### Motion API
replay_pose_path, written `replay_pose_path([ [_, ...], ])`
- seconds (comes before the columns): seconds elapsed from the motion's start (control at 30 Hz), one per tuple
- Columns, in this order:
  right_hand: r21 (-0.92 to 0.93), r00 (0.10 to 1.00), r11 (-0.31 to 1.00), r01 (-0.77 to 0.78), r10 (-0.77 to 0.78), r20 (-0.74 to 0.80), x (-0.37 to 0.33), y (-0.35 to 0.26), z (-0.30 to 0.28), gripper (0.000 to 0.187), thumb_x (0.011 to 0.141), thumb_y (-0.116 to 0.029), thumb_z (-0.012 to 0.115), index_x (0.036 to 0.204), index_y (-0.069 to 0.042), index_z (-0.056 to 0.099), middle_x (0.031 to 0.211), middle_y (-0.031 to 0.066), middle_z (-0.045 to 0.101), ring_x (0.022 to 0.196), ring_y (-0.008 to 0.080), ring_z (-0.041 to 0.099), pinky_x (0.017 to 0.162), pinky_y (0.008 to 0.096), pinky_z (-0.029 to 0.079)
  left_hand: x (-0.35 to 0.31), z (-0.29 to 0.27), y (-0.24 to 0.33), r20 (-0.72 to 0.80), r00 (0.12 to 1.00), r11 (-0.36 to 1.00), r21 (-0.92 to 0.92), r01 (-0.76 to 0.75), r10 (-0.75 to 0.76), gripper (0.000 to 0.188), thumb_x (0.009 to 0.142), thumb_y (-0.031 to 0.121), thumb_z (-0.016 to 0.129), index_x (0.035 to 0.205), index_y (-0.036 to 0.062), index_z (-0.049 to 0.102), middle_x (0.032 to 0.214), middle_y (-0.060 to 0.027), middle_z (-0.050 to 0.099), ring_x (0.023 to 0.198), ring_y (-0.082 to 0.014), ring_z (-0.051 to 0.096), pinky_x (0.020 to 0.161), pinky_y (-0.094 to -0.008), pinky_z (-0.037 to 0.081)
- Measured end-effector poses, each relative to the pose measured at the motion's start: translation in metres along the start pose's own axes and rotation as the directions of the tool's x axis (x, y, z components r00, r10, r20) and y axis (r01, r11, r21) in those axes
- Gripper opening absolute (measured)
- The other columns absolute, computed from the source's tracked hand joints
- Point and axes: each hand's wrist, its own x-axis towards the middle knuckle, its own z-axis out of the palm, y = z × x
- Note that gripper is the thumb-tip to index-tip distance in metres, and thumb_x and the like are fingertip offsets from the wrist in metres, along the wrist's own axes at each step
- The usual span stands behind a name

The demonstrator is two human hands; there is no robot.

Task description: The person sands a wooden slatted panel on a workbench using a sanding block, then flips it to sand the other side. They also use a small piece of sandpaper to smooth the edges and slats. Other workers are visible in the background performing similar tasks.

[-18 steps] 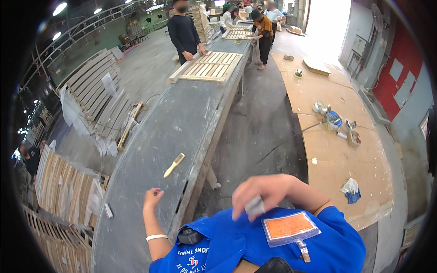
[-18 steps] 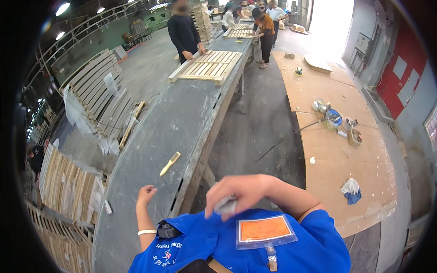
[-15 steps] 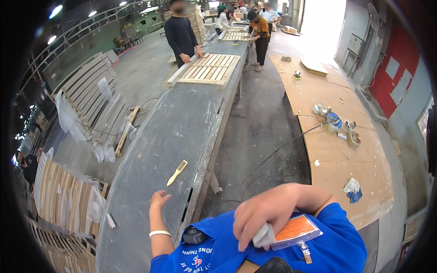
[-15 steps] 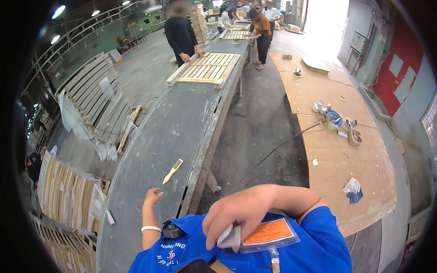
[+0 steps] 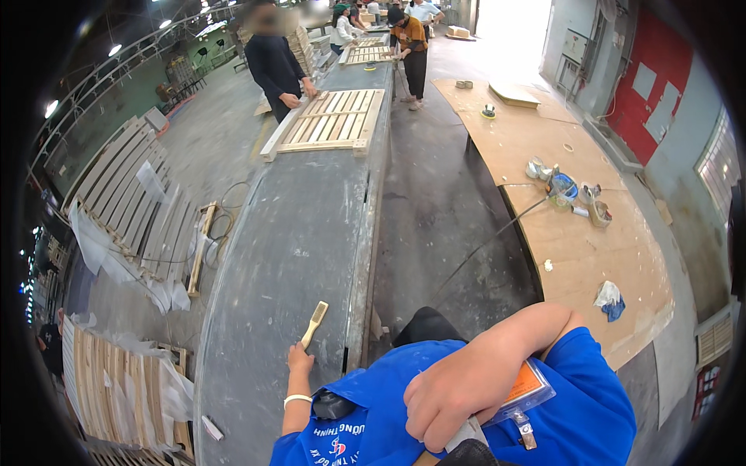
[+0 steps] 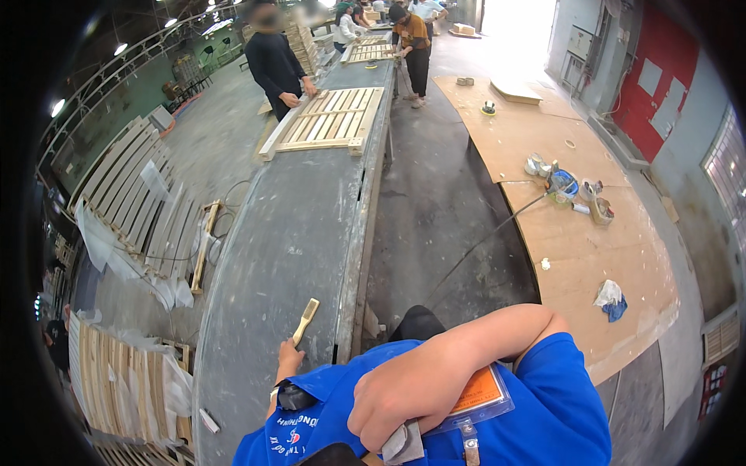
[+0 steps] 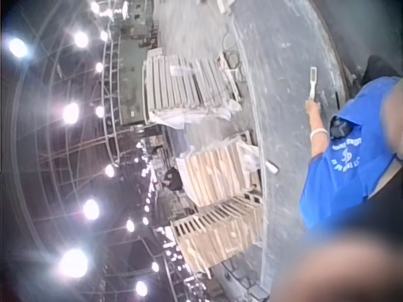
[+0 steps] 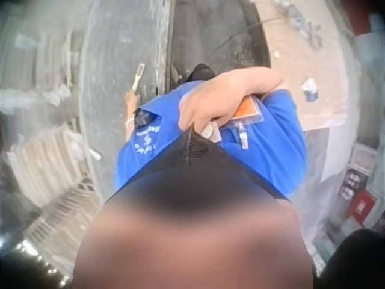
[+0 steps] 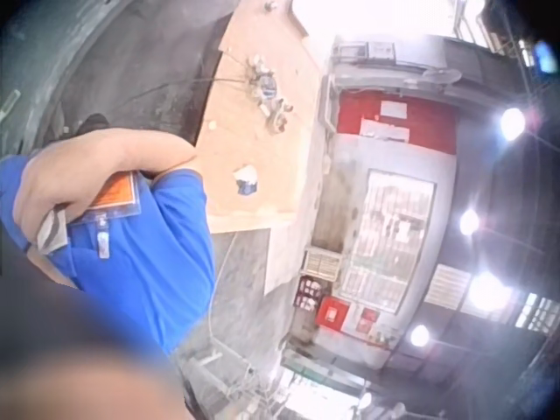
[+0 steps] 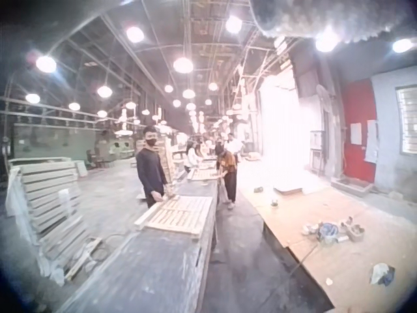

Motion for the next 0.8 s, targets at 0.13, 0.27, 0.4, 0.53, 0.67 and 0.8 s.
replay_pose_path([
  [0.13, 0.004, 0.973, 0.999, -0.035, 0.035, -0.23, -0.03, 0.02, -0.026, 0.012, 0.079, -0.011, 0.064, 0.084, -0.002, 0.059, 0.079, 0.0107, 0.058, 0.076, 0.0274, 0.058, 0.068, 0.0377, 0.043, 0.008, 0.012, -0.005, -0.09, 0.996, 0.995, -0.095, -0.014, 0.006, 0.043, 0.072, 0.012, 0.071, 0.111, 0.0057, 0.054, 0.111, -0.016, 0.054, 0.104, -0.036, 0.054, 0.088, -0.0471, 0.045],
  [0.27, -0.006, 0.815, 0.938, -0.348, 0.299, -0.497, -0.11, 0.057, -0.071, 0.015, 0.084, -0.012, 0.066, 0.094, -0.001, 0.064, 0.087, 0.0105, 0.063, 0.08, 0.0246, 0.061, 0.071, 0.034, 0.047, 0.023, 0.02, -0.007, -0.103, 0.995, 0.994, -0.114, 0.001, -0.013, 0.036, 0.07, 0.009, 0.067, 0.104, 0.0029, 0.056, 0.105, -0.0175, 0.055, 0.1, -0.0363, 0.054, 0.087, -0.0466, 0.045],
  [0.4, 0.255, 0.35, 0.715, -0.651, 0.581, -0.735, -0.219, 0.1, -0.102, 0.016, 0.082, -0.013, 0.067, 0.093, -0.002, 0.064, 0.082, 0.004, 0.063, 0.076, 0.0117, 0.057, 0.067, 0.0274, 0.045, 0.037, 0.029, 0.003, -0.282, 0.958, 0.998, -0.045, 0.044, -0.055, 0.035, 0.067, 0.013, 0.068, 0.1, 0.0023, 0.057, 0.1, -0.0188, 0.056, 0.096, -0.0376, 0.054, 0.086, -0.0437, 0.045],
  [0.53, 0.383, 0.116, 0.662, -0.644, 0.579, -0.807, -0.331, 0.139, -0.129, 0.016, 0.082, -0.017, 0.066, 0.089, -0.003, 0.063, 0.077, -0.0002, 0.06, 0.072, 0.0081, 0.053, 0.064, 0.0257, 0.044, 0.075, 0.03, 0.027, -0.149, 0.988, 0.997, -0.065, 0.035, -0.044, 0.03, 0.065, 0.016, 0.071, 0.089, 0.0014, 0.059, 0.089, -0.0197, 0.059, 0.089, -0.0377, 0.057, 0.081, -0.0442, 0.047],
  [0.67, 0.562, -0.11, 0.554, -0.614, 0.646, -0.756, -0.433, 0.17, -0.156, 0.012, 0.083, -0.016, 0.065, 0.083, -0.004, 0.062, 0.07, -0.0017, 0.057, 0.065, 0.0065, 0.05, 0.057, 0.0246, 0.042, 0.099, 0.02, 0.062, 0.022, 0.985, 0.977, -0.124, 0.172, -0.17, 0.022, 0.066, 0.015, 0.07, 0.078, 0.0004, 0.058, 0.079, -0.0195, 0.063, 0.078, -0.0345, 0.062, 0.071, -0.0432, 0.049],
  [0.8, 0.659, -0.214, 0.417, -0.626, 0.721, -0.659, -0.511, 0.193, -0.164, 0.012, 0.083, -0.016, 0.065, 0.082, -0.005, 0.062, 0.069, -0.002, 0.057, 0.062, 0.0064, 0.05, 0.056, 0.0238, 0.042, 0.141, 0.009, 0.101, 0.152, 0.966, 0.955, -0.18, 0.236, -0.209, 0.022, 0.067, 0.016, 0.069, 0.076, -0.0001, 0.057, 0.08, -0.0196, 0.065, 0.072, -0.0319, 0.064, 0.067, -0.0407, 0.049],
])
